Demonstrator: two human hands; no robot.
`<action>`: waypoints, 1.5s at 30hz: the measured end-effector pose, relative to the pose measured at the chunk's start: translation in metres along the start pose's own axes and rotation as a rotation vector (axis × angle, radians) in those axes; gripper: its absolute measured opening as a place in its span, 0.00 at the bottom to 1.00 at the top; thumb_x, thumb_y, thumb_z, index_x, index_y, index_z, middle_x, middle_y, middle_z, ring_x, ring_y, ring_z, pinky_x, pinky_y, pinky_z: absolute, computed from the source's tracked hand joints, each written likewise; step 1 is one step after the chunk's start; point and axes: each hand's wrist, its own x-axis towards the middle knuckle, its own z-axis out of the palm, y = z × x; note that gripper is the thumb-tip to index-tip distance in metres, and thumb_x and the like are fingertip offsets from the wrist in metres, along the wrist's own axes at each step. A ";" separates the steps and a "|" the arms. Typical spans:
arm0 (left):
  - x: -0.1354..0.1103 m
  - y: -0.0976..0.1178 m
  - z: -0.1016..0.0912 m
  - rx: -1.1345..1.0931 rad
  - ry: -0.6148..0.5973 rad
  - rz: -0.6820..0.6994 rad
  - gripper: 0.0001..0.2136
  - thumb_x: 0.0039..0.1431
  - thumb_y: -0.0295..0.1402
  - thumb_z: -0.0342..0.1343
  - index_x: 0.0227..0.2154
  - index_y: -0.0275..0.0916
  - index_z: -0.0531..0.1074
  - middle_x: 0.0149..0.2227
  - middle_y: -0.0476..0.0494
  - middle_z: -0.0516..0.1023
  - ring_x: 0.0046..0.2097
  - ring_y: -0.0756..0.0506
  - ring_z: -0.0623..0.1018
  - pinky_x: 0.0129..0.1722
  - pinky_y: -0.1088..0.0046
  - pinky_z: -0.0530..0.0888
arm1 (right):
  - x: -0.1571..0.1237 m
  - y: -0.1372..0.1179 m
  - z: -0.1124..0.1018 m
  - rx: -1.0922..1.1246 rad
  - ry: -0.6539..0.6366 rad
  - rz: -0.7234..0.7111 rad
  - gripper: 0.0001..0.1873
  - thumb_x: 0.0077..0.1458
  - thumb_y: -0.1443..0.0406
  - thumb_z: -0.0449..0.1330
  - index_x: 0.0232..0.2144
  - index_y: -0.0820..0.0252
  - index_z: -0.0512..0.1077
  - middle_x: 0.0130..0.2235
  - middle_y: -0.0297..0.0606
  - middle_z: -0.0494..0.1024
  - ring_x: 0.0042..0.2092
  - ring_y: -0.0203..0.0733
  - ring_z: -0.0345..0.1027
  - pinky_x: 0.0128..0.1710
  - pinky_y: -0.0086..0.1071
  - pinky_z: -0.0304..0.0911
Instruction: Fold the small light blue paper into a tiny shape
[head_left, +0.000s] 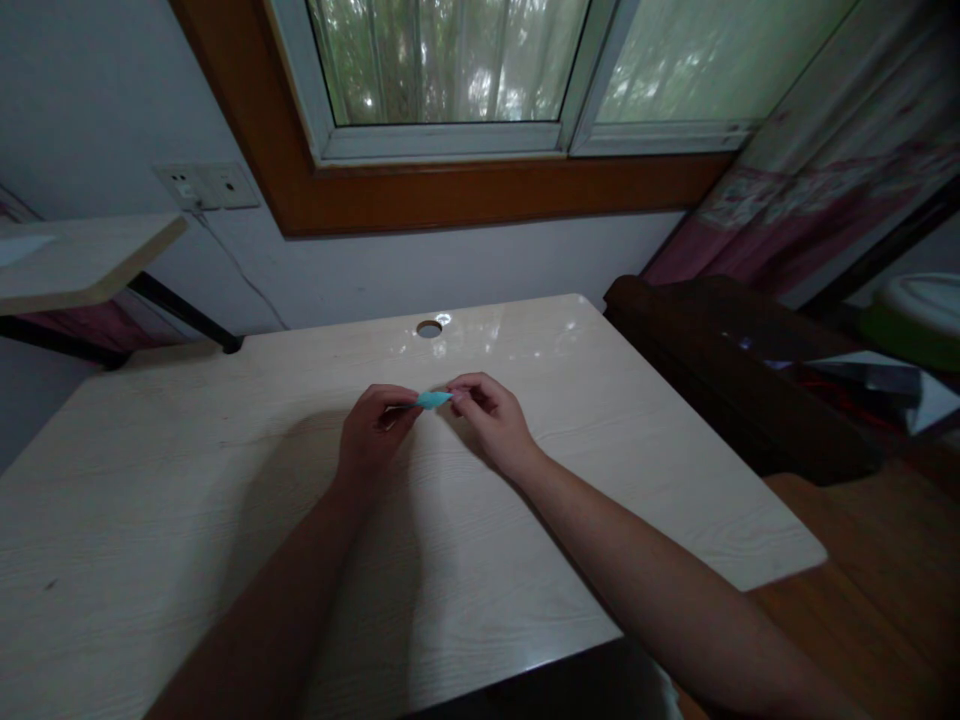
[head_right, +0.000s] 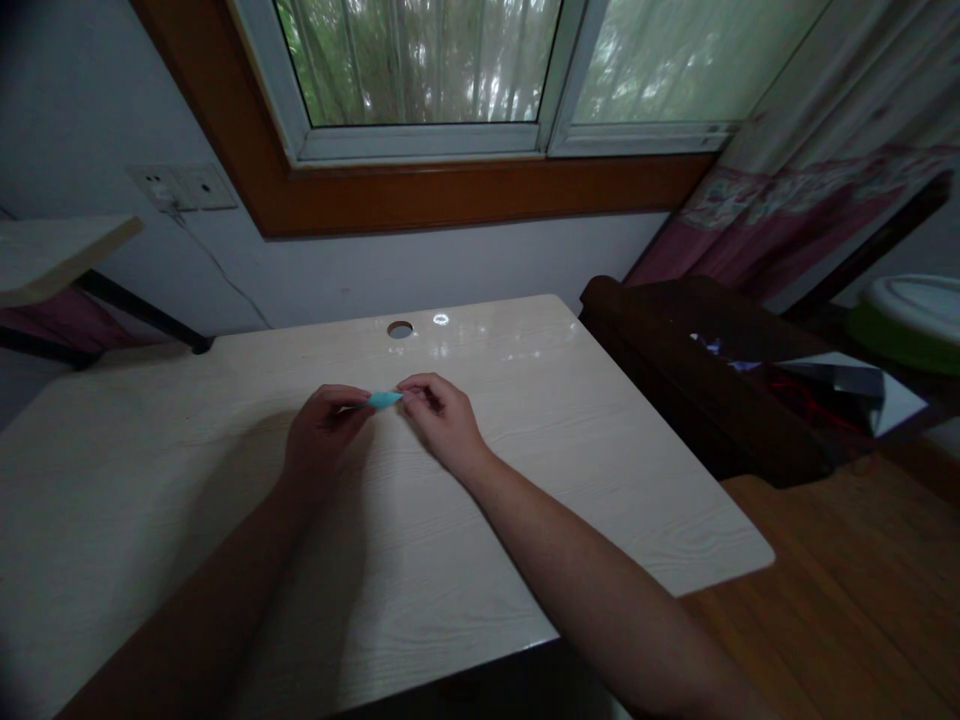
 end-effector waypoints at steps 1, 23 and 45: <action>0.000 -0.001 0.000 -0.002 0.003 -0.006 0.06 0.58 0.36 0.62 0.37 0.42 0.74 0.39 0.45 0.76 0.41 0.47 0.77 0.40 0.71 0.78 | 0.000 -0.001 0.001 0.019 -0.009 0.018 0.07 0.56 0.62 0.61 0.37 0.56 0.75 0.33 0.35 0.77 0.34 0.38 0.70 0.36 0.33 0.64; -0.004 0.002 0.005 -0.183 -0.070 -0.275 0.11 0.57 0.41 0.62 0.37 0.39 0.73 0.32 0.46 0.81 0.35 0.46 0.83 0.38 0.69 0.79 | 0.001 0.005 0.000 -0.174 -0.084 -0.136 0.07 0.58 0.59 0.63 0.35 0.55 0.77 0.33 0.36 0.74 0.34 0.38 0.67 0.35 0.33 0.62; -0.004 -0.006 0.008 -0.401 -0.248 -0.347 0.19 0.56 0.36 0.63 0.49 0.42 0.66 0.34 0.48 0.82 0.36 0.46 0.83 0.41 0.66 0.79 | -0.001 0.013 0.002 -0.009 -0.152 0.046 0.13 0.54 0.58 0.65 0.39 0.56 0.71 0.30 0.32 0.75 0.30 0.35 0.68 0.32 0.31 0.64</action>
